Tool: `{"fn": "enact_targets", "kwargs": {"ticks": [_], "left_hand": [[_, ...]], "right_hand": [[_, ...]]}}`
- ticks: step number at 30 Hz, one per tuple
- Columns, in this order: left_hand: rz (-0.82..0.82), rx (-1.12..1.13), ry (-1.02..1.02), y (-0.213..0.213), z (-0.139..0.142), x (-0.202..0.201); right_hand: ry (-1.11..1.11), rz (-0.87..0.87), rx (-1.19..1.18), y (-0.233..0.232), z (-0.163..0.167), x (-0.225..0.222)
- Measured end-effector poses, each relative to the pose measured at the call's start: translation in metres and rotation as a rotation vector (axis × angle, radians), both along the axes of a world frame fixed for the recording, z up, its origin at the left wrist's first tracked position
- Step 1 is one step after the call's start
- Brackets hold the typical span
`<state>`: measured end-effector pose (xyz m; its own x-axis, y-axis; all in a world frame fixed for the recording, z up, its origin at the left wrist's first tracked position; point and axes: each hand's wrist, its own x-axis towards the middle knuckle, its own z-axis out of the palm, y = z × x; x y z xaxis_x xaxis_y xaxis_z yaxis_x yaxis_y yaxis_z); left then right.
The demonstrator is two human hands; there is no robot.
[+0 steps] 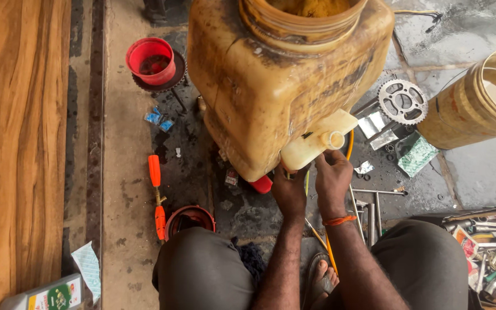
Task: The person sits on the floor and assembles a small white plastic container with a yellow hose. They insert the hose into the container, wipe the opening with a cloth, and attach the container to a larger yellow tank. The person then uses a metal rod to adjust the connection and secures the setup.
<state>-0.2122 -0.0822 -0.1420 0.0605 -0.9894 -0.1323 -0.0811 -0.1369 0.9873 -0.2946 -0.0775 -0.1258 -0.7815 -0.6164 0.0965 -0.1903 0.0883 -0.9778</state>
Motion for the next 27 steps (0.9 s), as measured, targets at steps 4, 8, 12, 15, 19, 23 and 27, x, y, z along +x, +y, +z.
{"fn": "enact_targets", "kwargs": {"ticks": [4,8,12,15,19,23,27], "left_hand": [[0.02,-0.11,0.058,0.002,0.006,0.004],[-0.006,-0.051,0.032,0.001,0.01,0.009],[0.002,-0.063,0.061,0.0,0.011,0.013],[-0.015,-0.006,0.049,0.0,0.011,0.014],[-0.006,-0.043,0.102,0.002,0.011,0.014],[0.003,-0.055,0.07,0.002,0.013,0.013],[0.011,-0.031,0.152,0.001,0.014,0.011]], "right_hand": [[-0.278,-0.007,0.114,0.0,-0.001,-0.002],[-0.231,-0.038,0.119,-0.001,0.0,0.001],[-0.172,-0.021,0.103,-0.002,0.003,0.006],[-0.376,0.002,0.048,-0.001,0.004,0.007],[-0.185,-0.048,0.11,0.001,0.005,0.008],[-0.284,-0.044,0.056,-0.002,0.007,0.012],[-0.245,-0.038,0.122,-0.001,0.013,0.015]]}}
